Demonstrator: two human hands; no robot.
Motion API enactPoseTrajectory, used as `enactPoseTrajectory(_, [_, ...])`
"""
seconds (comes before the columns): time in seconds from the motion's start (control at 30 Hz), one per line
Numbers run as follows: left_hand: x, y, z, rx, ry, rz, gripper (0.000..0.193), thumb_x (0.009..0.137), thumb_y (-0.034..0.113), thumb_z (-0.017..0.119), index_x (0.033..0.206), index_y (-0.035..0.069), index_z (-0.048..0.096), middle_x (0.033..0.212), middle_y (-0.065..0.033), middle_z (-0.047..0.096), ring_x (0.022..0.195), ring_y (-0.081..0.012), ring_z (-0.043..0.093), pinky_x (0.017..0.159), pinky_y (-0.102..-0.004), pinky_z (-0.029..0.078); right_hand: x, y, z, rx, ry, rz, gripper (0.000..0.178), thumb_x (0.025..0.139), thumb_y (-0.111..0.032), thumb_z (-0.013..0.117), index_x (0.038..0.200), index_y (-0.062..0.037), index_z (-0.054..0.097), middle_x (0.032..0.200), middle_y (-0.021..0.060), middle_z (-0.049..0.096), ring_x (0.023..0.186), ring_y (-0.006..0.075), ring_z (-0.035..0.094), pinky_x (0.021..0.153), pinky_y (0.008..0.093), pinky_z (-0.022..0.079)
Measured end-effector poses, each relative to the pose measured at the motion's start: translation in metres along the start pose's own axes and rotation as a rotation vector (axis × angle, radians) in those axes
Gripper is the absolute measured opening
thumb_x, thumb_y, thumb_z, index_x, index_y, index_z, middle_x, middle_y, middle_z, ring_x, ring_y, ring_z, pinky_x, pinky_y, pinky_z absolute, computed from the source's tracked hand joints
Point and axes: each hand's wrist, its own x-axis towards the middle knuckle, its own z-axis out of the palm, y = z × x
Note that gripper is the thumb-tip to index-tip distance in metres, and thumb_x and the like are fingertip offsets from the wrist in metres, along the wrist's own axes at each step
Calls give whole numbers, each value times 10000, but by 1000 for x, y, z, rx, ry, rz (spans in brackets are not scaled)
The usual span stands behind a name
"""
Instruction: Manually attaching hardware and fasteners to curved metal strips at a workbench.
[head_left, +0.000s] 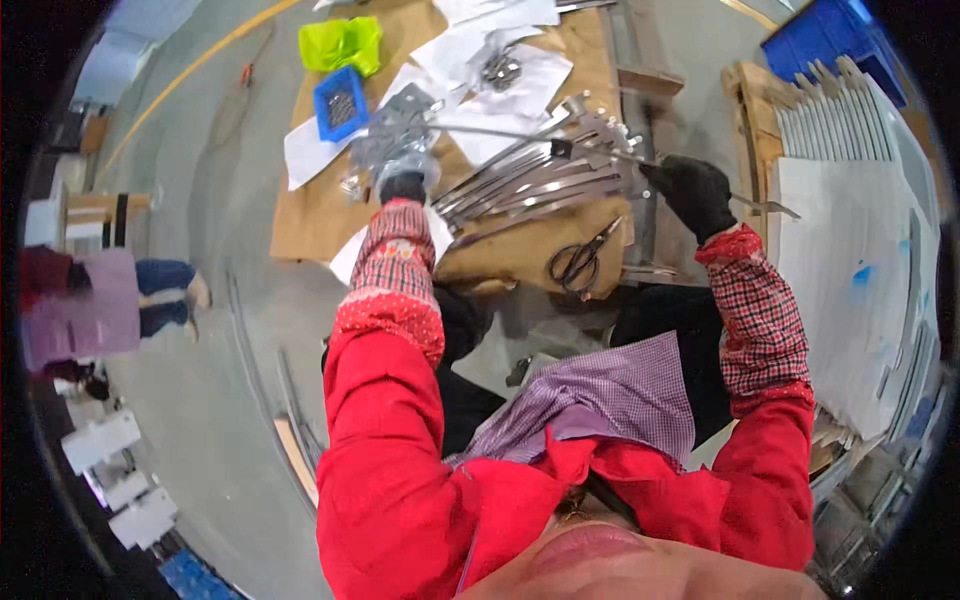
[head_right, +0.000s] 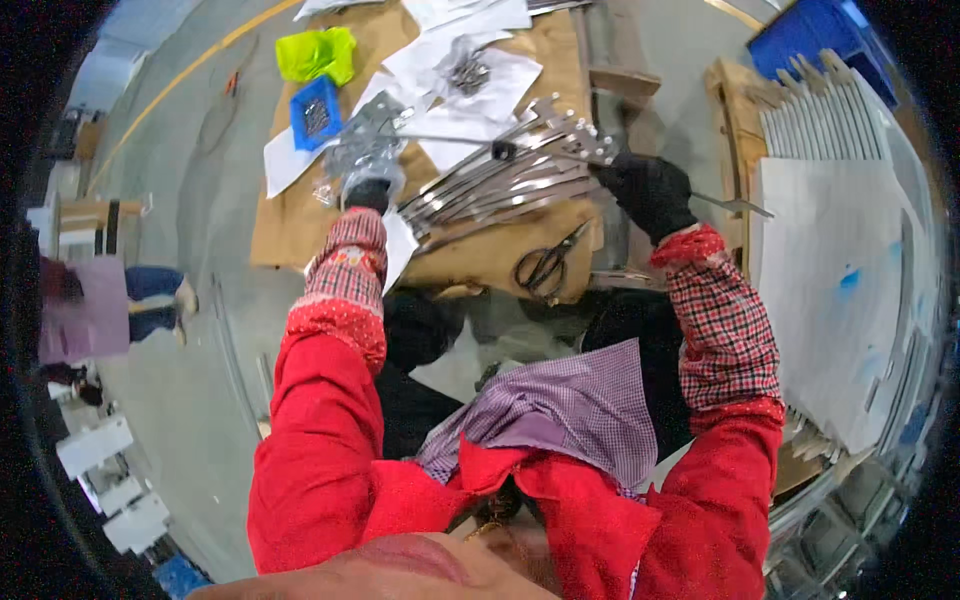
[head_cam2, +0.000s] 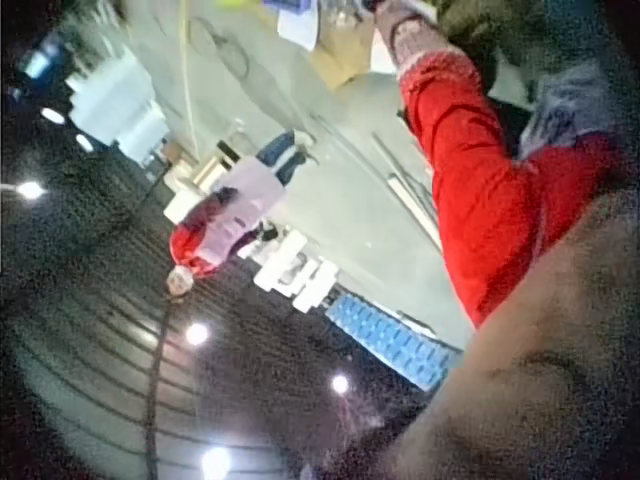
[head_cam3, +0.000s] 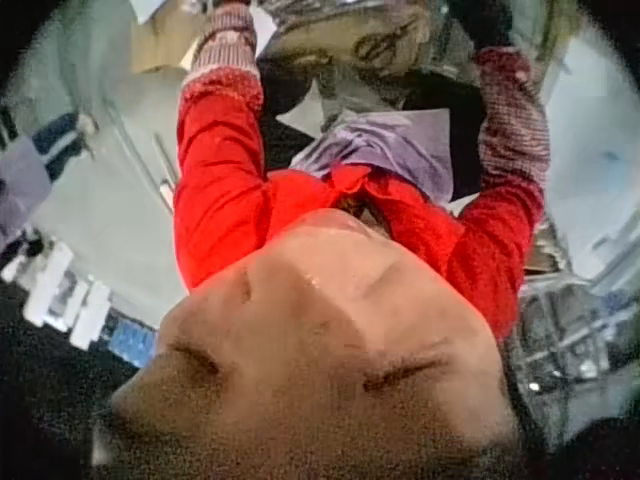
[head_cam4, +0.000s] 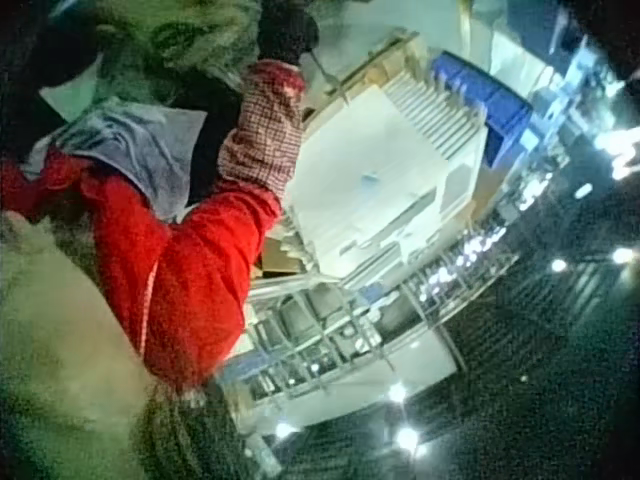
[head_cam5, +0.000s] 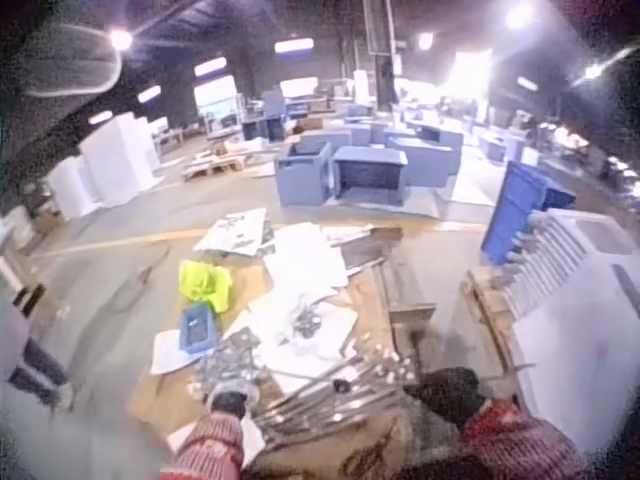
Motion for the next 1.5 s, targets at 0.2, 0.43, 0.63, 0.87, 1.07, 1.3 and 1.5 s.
enactPoseTrajectory(0.2, [-1, -6, 9, 151, 141, -16, 378, 752, 240, 448, 1023, 62, 641, 1070, -165, 615, 977, -321, 585, 836, -424, 468, -4, -6, 7, -58, 58, -83, 386, 790, -421, 597, 604, -83, 599, 538, 90, 561, 441, 271, 502, 440, 362, 383])
enactPoseTrajectory(0.43, [-4, 4, 11, 299, 189, -63, 314, 735, 181, 497, 990, 81, 650, 1004, -138, 640, 939, -284, 610, 800, -417, 491, 1, -17, 3, -37, -27, -62, 389, 781, -428, 605, 590, -89, 598, 535, 82, 558, 443, 268, 508, 435, 356, 381])
enactPoseTrajectory(0.63, [-10, 16, 4, 266, 146, -55, 379, 768, 243, 494, 1094, 84, 605, 1104, -137, 606, 971, -311, 594, 795, -433, 489, -2, -11, 0, -40, -43, -46, 368, 772, -430, 615, 622, -94, 618, 535, 72, 556, 447, 267, 513, 433, 357, 384])
enactPoseTrajectory(0.87, [1, 0, 25, 263, 280, -89, 370, 774, 249, 503, 1090, 89, 607, 1094, -134, 610, 981, -299, 595, 796, -426, 494, -1, -18, 0, -55, -49, -46, 330, 767, -422, 622, 661, -110, 642, 542, 71, 558, 453, 263, 517, 437, 357, 389])
enactPoseTrajectory(1.07, [10, -3, 33, 264, 180, -163, 330, 756, 188, 515, 1041, 69, 628, 1050, -130, 626, 977, -265, 603, 791, -420, 502, -1, -14, 5, -45, -20, -78, 312, 767, -418, 620, 681, -121, 655, 557, 73, 571, 461, 258, 527, 440, 355, 393])
enactPoseTrajectory(1.3, [10, 5, 33, 347, 108, -103, 373, 788, 278, 514, 1089, 75, 600, 1073, -144, 614, 939, -296, 606, 781, -435, 492, -1, -16, 2, -18, -61, 14, 304, 766, -423, 619, 697, -131, 668, 566, 72, 584, 466, 255, 535, 443, 346, 396])
enactPoseTrajectory(1.5, [7, -14, 41, 296, 316, -97, 353, 803, 272, 496, 1077, 77, 604, 1057, -144, 617, 925, -302, 607, 773, -440, 491, 4, -22, 0, -28, -111, 8, 301, 769, -426, 615, 701, -138, 674, 561, 71, 585, 475, 252, 539, 453, 343, 402])
